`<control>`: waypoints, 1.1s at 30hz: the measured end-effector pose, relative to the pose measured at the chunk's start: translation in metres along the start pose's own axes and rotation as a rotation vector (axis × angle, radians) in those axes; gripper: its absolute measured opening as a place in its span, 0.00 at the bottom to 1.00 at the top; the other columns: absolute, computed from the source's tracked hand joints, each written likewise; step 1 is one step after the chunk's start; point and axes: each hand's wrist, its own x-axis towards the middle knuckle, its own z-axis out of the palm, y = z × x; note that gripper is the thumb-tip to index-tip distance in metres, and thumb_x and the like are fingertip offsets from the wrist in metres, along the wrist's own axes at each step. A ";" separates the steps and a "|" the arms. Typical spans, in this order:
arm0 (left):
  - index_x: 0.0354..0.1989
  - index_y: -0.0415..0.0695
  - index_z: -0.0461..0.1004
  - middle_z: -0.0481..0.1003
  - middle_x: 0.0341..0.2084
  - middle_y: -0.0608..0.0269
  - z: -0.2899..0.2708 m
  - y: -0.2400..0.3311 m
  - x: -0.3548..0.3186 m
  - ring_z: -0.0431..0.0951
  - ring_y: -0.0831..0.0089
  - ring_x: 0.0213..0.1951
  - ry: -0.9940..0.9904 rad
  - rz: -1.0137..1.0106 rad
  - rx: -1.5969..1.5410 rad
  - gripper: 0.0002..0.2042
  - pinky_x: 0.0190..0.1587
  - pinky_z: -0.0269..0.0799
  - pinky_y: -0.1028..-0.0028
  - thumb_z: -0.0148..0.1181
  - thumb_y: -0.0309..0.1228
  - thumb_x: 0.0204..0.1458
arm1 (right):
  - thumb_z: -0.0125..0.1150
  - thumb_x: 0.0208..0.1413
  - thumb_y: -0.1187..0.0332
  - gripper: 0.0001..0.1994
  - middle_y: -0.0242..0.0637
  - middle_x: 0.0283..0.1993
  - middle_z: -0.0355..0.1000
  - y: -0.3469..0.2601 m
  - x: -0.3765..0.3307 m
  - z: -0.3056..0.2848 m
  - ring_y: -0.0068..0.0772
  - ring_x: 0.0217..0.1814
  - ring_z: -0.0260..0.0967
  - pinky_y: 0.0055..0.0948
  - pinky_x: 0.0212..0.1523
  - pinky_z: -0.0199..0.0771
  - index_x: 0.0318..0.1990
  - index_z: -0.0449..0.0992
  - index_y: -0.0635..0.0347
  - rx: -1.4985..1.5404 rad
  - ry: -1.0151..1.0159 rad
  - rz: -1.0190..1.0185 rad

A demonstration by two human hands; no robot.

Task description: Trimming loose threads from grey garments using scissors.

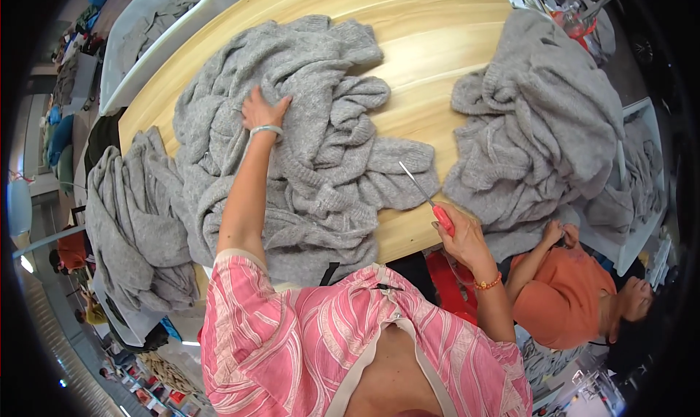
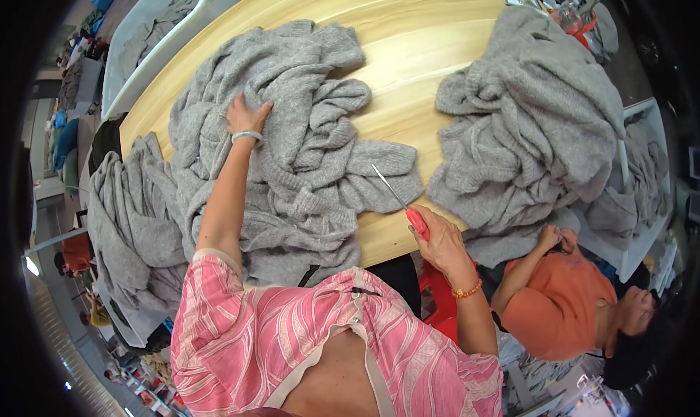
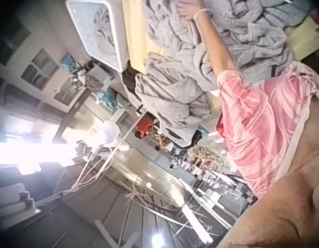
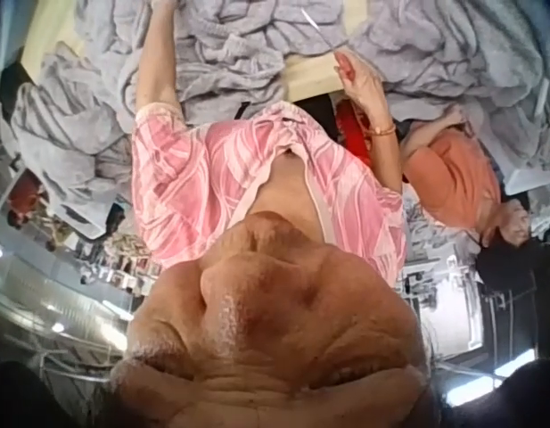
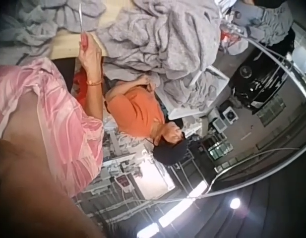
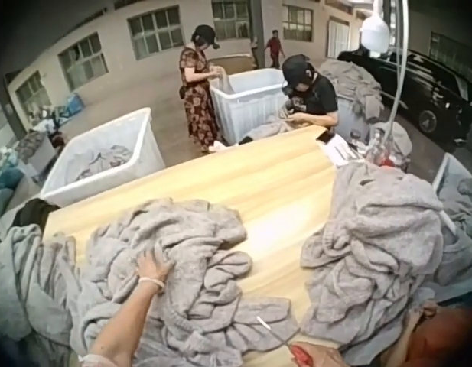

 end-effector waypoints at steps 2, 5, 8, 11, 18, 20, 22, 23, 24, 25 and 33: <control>0.56 0.50 0.66 0.70 0.49 0.46 0.003 -0.010 0.014 0.72 0.47 0.44 -0.042 0.059 0.087 0.32 0.50 0.68 0.61 0.65 0.46 0.39 | 0.58 0.53 0.68 0.17 0.53 0.39 0.72 -0.006 0.000 0.001 0.56 0.42 0.70 0.42 0.43 0.69 0.50 0.68 0.62 -0.011 -0.007 -0.010; 0.39 0.43 0.75 0.77 0.33 0.53 -0.022 -0.006 0.017 0.77 0.63 0.36 -0.378 0.006 -0.622 0.12 0.42 0.73 0.64 0.54 0.30 0.45 | 0.57 0.53 0.68 0.17 0.53 0.39 0.72 -0.010 0.000 0.004 0.57 0.42 0.70 0.41 0.43 0.69 0.50 0.68 0.63 0.012 0.008 0.000; 0.36 0.38 0.75 0.77 0.32 0.57 -0.075 0.010 -0.025 0.77 0.69 0.35 -0.799 -0.367 -1.832 0.09 0.40 0.74 0.67 0.50 0.25 0.49 | 0.58 0.53 0.68 0.17 0.54 0.38 0.72 -0.018 0.001 0.003 0.57 0.41 0.70 0.41 0.42 0.69 0.50 0.68 0.62 0.014 0.015 0.020; 0.42 0.35 0.71 0.76 0.38 0.55 -0.034 -0.027 -0.078 0.77 0.64 0.39 -1.118 -0.395 -1.855 0.09 0.46 0.74 0.64 0.49 0.24 0.54 | 0.58 0.53 0.64 0.18 0.53 0.32 0.72 -0.039 0.009 0.004 0.57 0.36 0.71 0.44 0.37 0.70 0.51 0.69 0.59 0.006 -0.094 -0.051; 0.47 0.33 0.67 0.75 0.42 0.51 -0.009 0.001 -0.167 0.76 0.59 0.45 -1.098 -0.666 -1.875 0.13 0.53 0.71 0.61 0.52 0.23 0.55 | 0.54 0.54 0.62 0.16 0.51 0.30 0.74 -0.069 0.015 0.021 0.55 0.35 0.72 0.47 0.36 0.71 0.49 0.70 0.53 -0.292 -0.426 -0.086; 0.48 0.32 0.67 0.74 0.43 0.52 -0.014 -0.001 -0.166 0.75 0.61 0.46 -1.125 -0.619 -1.867 0.13 0.52 0.71 0.61 0.51 0.23 0.55 | 0.55 0.53 0.63 0.17 0.50 0.30 0.74 -0.065 0.011 0.019 0.54 0.35 0.73 0.46 0.36 0.72 0.51 0.70 0.54 -0.301 -0.417 -0.058; 0.51 0.32 0.65 0.73 0.45 0.53 -0.014 -0.012 -0.158 0.73 0.63 0.48 -1.167 -0.421 -1.712 0.16 0.55 0.67 0.65 0.54 0.24 0.55 | 0.58 0.52 0.64 0.16 0.50 0.31 0.74 -0.066 0.010 0.017 0.57 0.34 0.71 0.46 0.35 0.70 0.48 0.70 0.55 -0.185 -0.217 -0.031; 0.52 0.32 0.64 0.73 0.46 0.54 -0.006 -0.019 -0.150 0.73 0.65 0.48 -1.194 -0.396 -1.598 0.19 0.55 0.67 0.67 0.56 0.26 0.54 | 0.58 0.52 0.64 0.16 0.50 0.31 0.74 -0.064 0.009 0.017 0.57 0.34 0.71 0.46 0.35 0.70 0.48 0.70 0.55 -0.188 -0.215 -0.032; 0.52 0.32 0.64 0.73 0.46 0.54 -0.009 -0.013 -0.140 0.73 0.65 0.48 -1.201 -0.391 -1.598 0.19 0.55 0.67 0.67 0.56 0.26 0.54 | 0.58 0.52 0.65 0.16 0.50 0.33 0.74 -0.058 0.009 0.020 0.56 0.36 0.71 0.45 0.37 0.70 0.49 0.70 0.55 -0.149 -0.163 -0.054; 0.52 0.33 0.64 0.73 0.45 0.55 -0.018 -0.004 -0.128 0.73 0.66 0.47 -1.137 -0.407 -1.600 0.20 0.54 0.67 0.69 0.59 0.28 0.53 | 0.58 0.52 0.66 0.17 0.50 0.35 0.74 -0.054 0.008 0.021 0.55 0.37 0.71 0.45 0.38 0.71 0.49 0.69 0.56 -0.110 -0.112 -0.078; 0.47 0.36 0.69 0.75 0.41 0.59 0.030 0.040 -0.053 0.74 0.70 0.43 -0.669 -0.470 -1.562 0.21 0.47 0.68 0.73 0.67 0.32 0.47 | 0.58 0.52 0.66 0.19 0.51 0.38 0.74 -0.061 0.035 0.029 0.55 0.40 0.71 0.45 0.40 0.71 0.52 0.67 0.57 -0.123 -0.011 -0.123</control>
